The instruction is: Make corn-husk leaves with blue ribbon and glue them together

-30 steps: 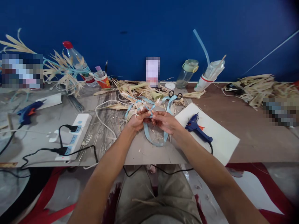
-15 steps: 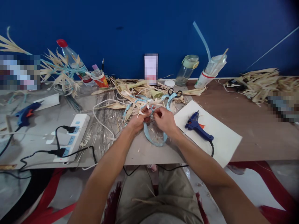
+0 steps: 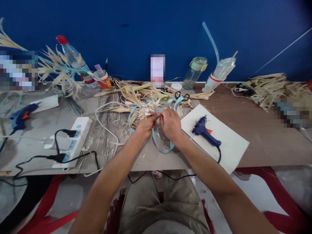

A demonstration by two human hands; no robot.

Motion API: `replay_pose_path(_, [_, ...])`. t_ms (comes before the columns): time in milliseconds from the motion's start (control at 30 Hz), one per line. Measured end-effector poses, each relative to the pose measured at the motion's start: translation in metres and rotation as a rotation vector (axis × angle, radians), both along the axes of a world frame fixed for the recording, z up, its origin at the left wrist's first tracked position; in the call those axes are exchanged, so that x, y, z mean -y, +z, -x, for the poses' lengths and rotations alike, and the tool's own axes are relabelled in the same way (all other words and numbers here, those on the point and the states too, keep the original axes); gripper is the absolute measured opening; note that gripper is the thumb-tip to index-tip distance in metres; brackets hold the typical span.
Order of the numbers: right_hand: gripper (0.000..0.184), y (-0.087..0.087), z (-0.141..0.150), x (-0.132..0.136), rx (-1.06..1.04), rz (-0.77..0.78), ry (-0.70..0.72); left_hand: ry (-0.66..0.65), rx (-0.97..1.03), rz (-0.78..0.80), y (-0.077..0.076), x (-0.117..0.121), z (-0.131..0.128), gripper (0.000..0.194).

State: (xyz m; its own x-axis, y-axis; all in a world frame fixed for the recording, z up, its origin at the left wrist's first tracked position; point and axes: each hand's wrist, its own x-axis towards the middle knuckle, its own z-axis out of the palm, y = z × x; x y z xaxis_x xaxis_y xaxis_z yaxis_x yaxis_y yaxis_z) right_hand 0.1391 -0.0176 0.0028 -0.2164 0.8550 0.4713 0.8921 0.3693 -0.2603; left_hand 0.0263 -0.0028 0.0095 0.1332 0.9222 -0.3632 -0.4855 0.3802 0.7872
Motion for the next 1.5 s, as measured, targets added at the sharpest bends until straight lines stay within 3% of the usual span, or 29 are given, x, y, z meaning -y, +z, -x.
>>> replay_pose_path(133, [0.022, -0.002, -0.001, 0.001, -0.079, 0.02, 0.056, -0.007, -0.046, 0.004, 0.0, -0.002, 0.002, 0.039])
replay_pose_path(233, [0.018, -0.004, -0.006, -0.004, -0.347, 0.143, 0.109, -0.034, -0.042, 0.011, -0.001, -0.002, 0.004, 0.04])
replay_pose_path(367, [0.011, -0.004, -0.016, -0.012, -0.902, 0.548, 0.175, -0.062, -0.06, -0.057, -0.002, -0.001, 0.004, 0.039])
replay_pose_path(500, [0.021, 0.0, -0.026, -0.015, -1.367, 0.92, 0.205, -0.07, -0.132, -0.148, -0.002, -0.001, 0.003, 0.034])
replay_pose_path(600, [0.023, 0.0, -0.03, -0.016, -1.487, 1.081, 0.226, -0.103, -0.158, -0.203, 0.0, -0.001, 0.004, 0.033])
replay_pose_path(867, [0.018, -0.004, -0.029, -0.018, -1.567, 1.378, 0.242, -0.157, -0.21, -0.28, -0.01, -0.005, 0.011, 0.026])
replay_pose_path(1100, [0.017, -0.007, -0.017, -0.017, -1.747, 1.378, 0.271, -0.167, -0.054, -0.06, -0.001, -0.002, 0.007, 0.031])
replay_pose_path(1233, [0.017, -0.001, -0.022, -0.015, -1.647, 1.322, 0.295, -0.208, -0.087, -0.053, 0.004, -0.003, 0.01, 0.03])
replay_pose_path(1500, [0.028, 0.013, -0.034, -0.017, -1.478, 0.913, 0.234, -0.364, -0.164, -0.078, -0.002, -0.004, 0.015, 0.021])
